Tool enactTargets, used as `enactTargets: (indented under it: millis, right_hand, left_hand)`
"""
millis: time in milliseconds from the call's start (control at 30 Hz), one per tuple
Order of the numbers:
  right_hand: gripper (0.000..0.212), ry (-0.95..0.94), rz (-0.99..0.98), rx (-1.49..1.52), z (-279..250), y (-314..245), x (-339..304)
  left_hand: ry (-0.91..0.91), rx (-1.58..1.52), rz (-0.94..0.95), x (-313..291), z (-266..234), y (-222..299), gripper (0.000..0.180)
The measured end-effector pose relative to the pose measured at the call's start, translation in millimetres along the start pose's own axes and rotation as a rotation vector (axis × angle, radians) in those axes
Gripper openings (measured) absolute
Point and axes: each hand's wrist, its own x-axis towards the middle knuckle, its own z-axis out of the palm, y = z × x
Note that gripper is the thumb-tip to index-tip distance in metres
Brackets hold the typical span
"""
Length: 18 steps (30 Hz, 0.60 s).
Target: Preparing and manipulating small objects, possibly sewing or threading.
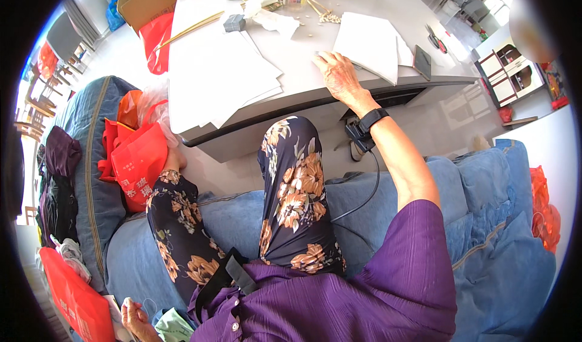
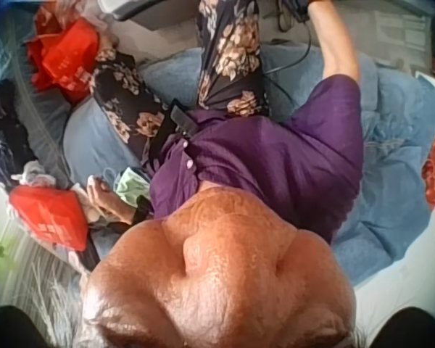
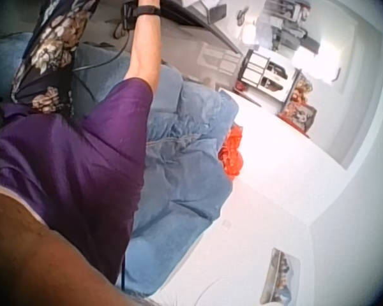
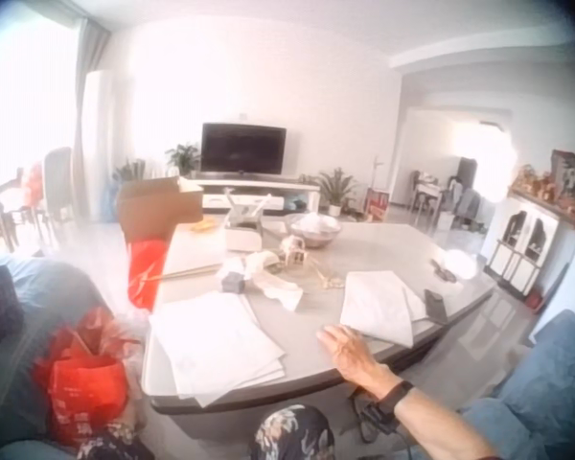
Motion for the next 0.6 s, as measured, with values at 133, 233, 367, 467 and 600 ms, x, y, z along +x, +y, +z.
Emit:
enactTargets:
  millis: [133,233,367,467,600]
  right_hand:
    - [0.037,0.010,0.064,0.004,3.3,7.1,-2.1]
    - [0.038,-0.008,0.118,0.007,5.5,6.2,0.7]
    - [0.033,0.020,0.131,0.063,17.0,11.0,3.9]
    - [0.029,0.140,0.115,0.135,22.2,20.4,1.6]
    - [0.022,0.114,0.162,0.206,4.5,9.8,6.9]
  left_hand:
    - [-0.032,-0.004,0.021,-6.4,7.1,9.6,0.007]
    - [-0.150,0.528,0.651,-16.2,10.6,17.5,0.016]
    - [-0.013,0.015,0.012,-26.1,14.5,33.4,0.013]
    - [-0.100,0.216,0.225,-18.1,2.2,24.9,0.012]
    - [-0.167,0.610,0.676,-25.6,6.8,38.9,0.015]
